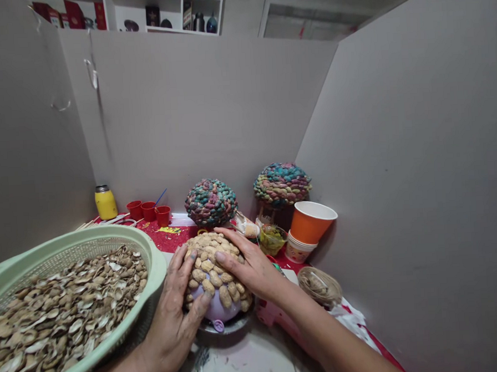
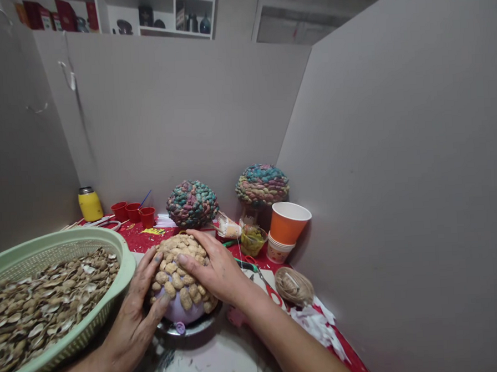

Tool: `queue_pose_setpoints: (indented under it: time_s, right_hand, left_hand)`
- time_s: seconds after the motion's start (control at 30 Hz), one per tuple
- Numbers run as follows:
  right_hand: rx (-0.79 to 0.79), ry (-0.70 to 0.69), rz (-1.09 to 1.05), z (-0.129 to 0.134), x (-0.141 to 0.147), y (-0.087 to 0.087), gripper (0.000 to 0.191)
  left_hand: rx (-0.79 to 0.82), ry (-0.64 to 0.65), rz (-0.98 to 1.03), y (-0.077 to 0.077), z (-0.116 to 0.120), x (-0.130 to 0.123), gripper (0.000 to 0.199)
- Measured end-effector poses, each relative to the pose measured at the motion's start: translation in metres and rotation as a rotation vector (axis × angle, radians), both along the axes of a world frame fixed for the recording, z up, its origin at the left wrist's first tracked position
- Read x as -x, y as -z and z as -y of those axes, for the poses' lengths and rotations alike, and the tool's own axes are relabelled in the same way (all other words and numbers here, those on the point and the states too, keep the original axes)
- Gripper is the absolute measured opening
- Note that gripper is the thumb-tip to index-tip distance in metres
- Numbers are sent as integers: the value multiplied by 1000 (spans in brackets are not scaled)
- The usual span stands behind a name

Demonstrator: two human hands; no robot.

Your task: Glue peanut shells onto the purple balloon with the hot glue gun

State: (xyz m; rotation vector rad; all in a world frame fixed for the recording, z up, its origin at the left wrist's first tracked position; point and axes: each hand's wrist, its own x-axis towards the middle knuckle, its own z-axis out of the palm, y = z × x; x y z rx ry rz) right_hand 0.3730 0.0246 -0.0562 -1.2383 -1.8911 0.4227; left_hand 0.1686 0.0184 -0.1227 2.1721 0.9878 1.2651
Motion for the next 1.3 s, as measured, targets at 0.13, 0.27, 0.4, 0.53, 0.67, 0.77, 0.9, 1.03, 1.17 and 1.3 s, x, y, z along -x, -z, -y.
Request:
queue_pose_setpoints:
  time_s: [0.13, 0.27, 0.4, 0.53, 0.67, 0.77, 0.9, 1.03, 1.17, 1.3]
  right_hand:
    - [-5, -2, -3, 0, -1, 1, 57]
    - [-3, -6, 2, 0, -1, 1, 57]
    - [-4, -1, -2, 0, -1, 1, 57]
    - [3, 4, 2, 0, 0, 0, 59]
    - [-4, 3, 2, 0, 0, 0, 57]
    - [-5, 2, 1, 1, 0, -1, 57]
    - [-10, -5, 5, 1, 0, -1, 55]
    - [-13, 3, 10, 0, 0, -1, 56]
    - [-1, 4, 6, 0, -1, 1, 58]
    - [13, 24, 10, 1, -3, 3, 63]
  left_hand:
    - [-25, 39, -12, 1, 0, 4, 64]
    - [-29, 18, -11, 2, 1, 3, 65]
    - [-28, -11, 15, 1, 0, -1, 62]
    - [-2, -30, 10, -1, 0, -1, 59]
    - [7, -28, -1, -2, 1, -1, 59]
    - [2, -26, 2, -3, 1, -1, 58]
    - [1, -21, 4, -2, 0, -1, 61]
    - [-17, 18, 4, -2, 1, 2, 64]
    - [11, 41, -3, -1, 3, 7, 61]
    - [119, 51, 33, -12, 13, 12, 55]
